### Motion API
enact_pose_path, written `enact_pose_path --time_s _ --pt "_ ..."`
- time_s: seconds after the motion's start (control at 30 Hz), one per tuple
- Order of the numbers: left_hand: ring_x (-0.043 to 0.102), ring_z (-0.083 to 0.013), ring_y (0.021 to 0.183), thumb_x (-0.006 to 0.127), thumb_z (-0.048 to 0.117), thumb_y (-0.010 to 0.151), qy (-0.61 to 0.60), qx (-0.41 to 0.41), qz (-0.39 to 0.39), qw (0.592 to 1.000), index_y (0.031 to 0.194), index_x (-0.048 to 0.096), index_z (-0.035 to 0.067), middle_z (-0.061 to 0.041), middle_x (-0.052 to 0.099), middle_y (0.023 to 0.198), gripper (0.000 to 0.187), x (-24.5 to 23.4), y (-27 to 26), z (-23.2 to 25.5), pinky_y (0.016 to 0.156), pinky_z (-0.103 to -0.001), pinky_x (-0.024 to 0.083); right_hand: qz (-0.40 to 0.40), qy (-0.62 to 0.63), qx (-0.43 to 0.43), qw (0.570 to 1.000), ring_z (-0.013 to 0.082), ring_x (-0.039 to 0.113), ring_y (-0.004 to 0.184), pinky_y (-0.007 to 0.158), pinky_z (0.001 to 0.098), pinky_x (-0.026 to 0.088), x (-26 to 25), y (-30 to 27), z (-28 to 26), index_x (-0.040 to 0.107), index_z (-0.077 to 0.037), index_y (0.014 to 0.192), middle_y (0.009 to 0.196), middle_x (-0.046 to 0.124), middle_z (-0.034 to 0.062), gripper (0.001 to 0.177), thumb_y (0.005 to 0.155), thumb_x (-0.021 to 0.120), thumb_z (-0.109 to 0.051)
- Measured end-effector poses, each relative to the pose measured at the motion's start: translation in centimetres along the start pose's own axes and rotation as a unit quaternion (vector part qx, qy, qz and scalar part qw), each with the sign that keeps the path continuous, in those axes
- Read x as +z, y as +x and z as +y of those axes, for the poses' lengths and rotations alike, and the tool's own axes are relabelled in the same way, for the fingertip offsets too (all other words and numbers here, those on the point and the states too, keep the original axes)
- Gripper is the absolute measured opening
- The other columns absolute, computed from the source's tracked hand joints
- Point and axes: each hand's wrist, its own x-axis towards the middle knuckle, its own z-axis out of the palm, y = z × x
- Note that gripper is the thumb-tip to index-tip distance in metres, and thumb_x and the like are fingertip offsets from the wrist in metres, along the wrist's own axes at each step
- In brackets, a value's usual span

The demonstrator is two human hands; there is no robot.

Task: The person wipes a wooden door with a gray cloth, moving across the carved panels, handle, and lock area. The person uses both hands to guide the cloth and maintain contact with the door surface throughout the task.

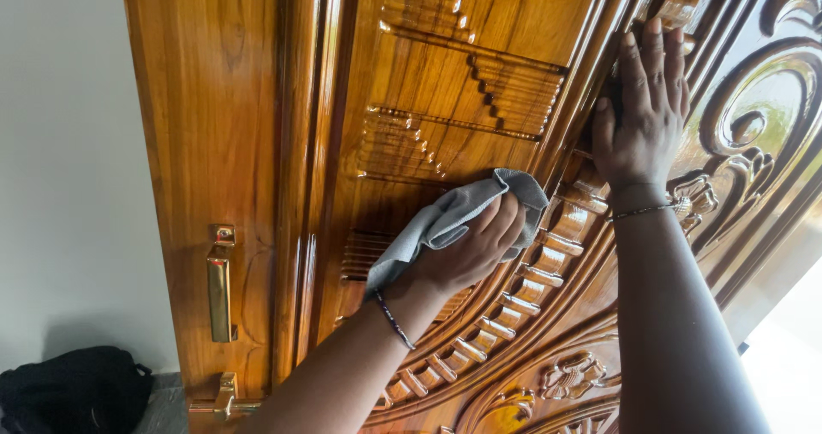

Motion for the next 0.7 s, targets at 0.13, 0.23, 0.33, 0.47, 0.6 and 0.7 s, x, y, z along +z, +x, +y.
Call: enact_pose_path --time_s 0.13,0.23,0.33,0.47,0.6,0.7 --pt "0.044 -0.0274 0.135 0.054 0.046 0.101 0.035 0.006 0.023 0.999 0.134 0.059 0.014 -0.010 0.052 0.137 0.046 -0.7 -1.6 -3.1 0.105 -0.051 0.048 -0.002 -0.004 0.006 1.000 0.0343 0.021 0.163 0.134 0.0509 0.020 -0.1 0.2 -0.1 0.044 -0.017 0.165 0.175 0.031 0.0088 0.067 0.098 0.051 -0.019" --pt "0.043 -0.0286 0.135 0.057 0.041 0.109 0.044 0.002 0.014 0.999 0.140 0.057 0.009 -0.012 0.051 0.138 0.045 -0.5 -3.4 -5.2 0.113 -0.046 0.045 -0.003 0.000 0.009 1.000 0.0339 0.021 0.163 0.134 0.0513 0.019 -0.1 0.2 -0.2 0.044 -0.017 0.166 0.175 0.031 0.0088 0.067 0.099 0.050 -0.020" --pt "0.045 -0.0282 0.135 0.061 0.029 0.113 0.003 -0.039 0.007 0.999 0.150 0.051 0.005 -0.013 0.052 0.143 0.046 -0.4 -4.8 -7.0 0.119 -0.042 0.042 -0.004 0.004 0.014 1.000 0.0337 0.021 0.164 0.135 0.0516 0.018 0.0 0.2 -0.1 0.043 -0.018 0.167 0.175 0.031 0.0089 0.067 0.100 0.050 -0.021" --pt "0.048 -0.0360 0.137 0.059 0.019 0.101 -0.044 -0.156 -0.017 0.987 0.153 0.045 -0.001 -0.020 0.053 0.147 0.057 -2.6 -8.7 -7.6 0.122 -0.048 0.040 -0.001 0.007 0.009 1.000 0.0341 0.020 0.164 0.136 0.0518 0.017 0.0 0.0 -0.1 0.043 -0.017 0.166 0.176 0.032 0.0082 0.065 0.101 0.049 -0.021" --pt "0.042 -0.0452 0.136 0.056 0.028 0.095 -0.064 -0.223 -0.030 0.972 0.140 0.048 -0.007 -0.028 0.043 0.151 0.057 -3.4 -12.6 -3.1 0.114 -0.059 0.031 0.003 0.006 0.008 1.000 0.0343 0.021 0.163 0.134 0.0521 0.017 0.0 0.3 -0.1 0.044 -0.017 0.164 0.174 0.032 0.0094 0.065 0.100 0.049 -0.021" --pt "0.039 -0.0435 0.143 0.054 0.024 0.097 -0.043 -0.235 -0.040 0.970 0.143 0.054 -0.006 -0.026 0.039 0.156 0.055 -2.3 -13.9 0.9 0.120 -0.057 0.029 0.005 0.012 0.007 1.000 0.0340 0.021 0.163 0.135 0.0515 0.018 0.1 0.0 -0.1 0.044 -0.018 0.165 0.174 0.032 0.0091 0.064 0.101 0.049 -0.021"
